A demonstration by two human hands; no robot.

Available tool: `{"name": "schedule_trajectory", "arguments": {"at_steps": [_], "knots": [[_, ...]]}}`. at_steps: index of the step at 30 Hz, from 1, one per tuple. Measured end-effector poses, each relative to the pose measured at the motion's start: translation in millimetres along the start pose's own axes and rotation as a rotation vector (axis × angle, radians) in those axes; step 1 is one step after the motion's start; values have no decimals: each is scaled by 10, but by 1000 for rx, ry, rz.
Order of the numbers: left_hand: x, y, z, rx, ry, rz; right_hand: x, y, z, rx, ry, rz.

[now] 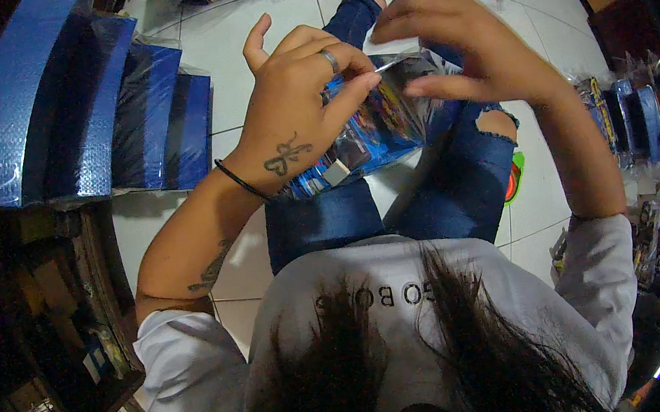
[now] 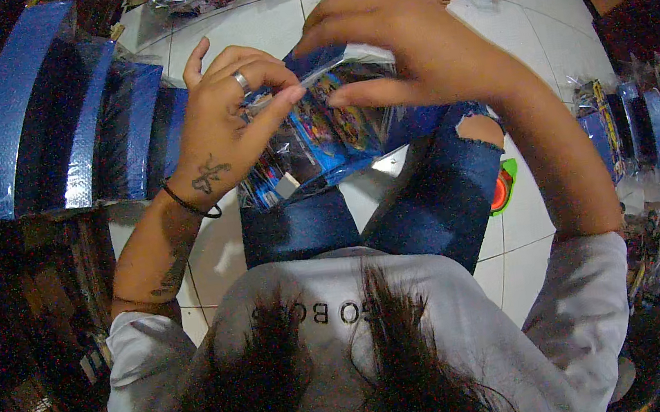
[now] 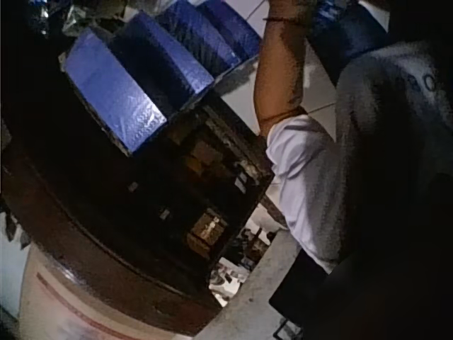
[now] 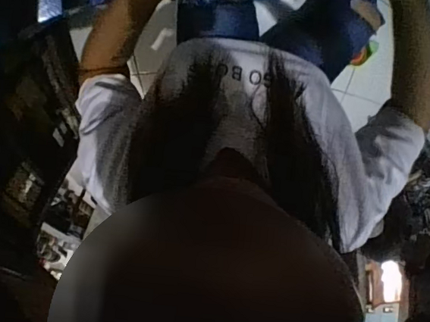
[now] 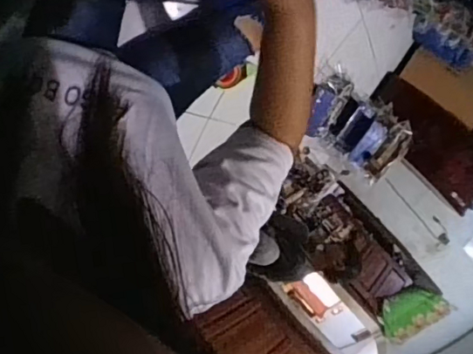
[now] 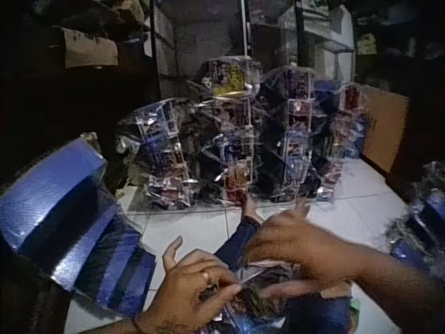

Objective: The person sits on the floor and wraps several small toy boxes in clear plastic film using a handheld tape dispenser. They place each toy in a plastic bag, seal it with tape, and set the wrapped item aside. The process is repeated for multiple toys.

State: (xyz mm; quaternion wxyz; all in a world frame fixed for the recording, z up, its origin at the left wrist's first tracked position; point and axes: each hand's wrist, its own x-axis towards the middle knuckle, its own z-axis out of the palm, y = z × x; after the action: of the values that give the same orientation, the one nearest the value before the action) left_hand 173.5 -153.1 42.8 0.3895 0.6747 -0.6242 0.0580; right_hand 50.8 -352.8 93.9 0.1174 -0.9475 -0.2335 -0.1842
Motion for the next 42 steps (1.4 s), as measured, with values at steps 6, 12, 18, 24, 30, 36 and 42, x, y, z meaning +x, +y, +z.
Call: {"name": "schedule_trajectory", "arguments": {"at_steps": [6, 12, 18, 24, 30, 36, 42], "knots": [[-70, -67, -353, 18, -337, -206, -19, -34, 249, 11, -2, 7], [-62, -135, -135, -59, -181, -135, -17, -22, 228, 7, 1, 38], [66, -189, 40, -699, -269, -473, -45, -40, 282, -150, 103, -27], [90, -78, -27, -524, -370, -513, -120, -16, 385, -398, 99, -165], [23, 35, -51, 91, -136, -35, -66, 17, 71, -206, -75, -34], [-49, -15, 93, 85, 19, 41, -72, 3, -42, -161, 0, 25], [-104, -21, -295, 98, -314, -205, -139, 24, 315, -119, 33, 16]]}}
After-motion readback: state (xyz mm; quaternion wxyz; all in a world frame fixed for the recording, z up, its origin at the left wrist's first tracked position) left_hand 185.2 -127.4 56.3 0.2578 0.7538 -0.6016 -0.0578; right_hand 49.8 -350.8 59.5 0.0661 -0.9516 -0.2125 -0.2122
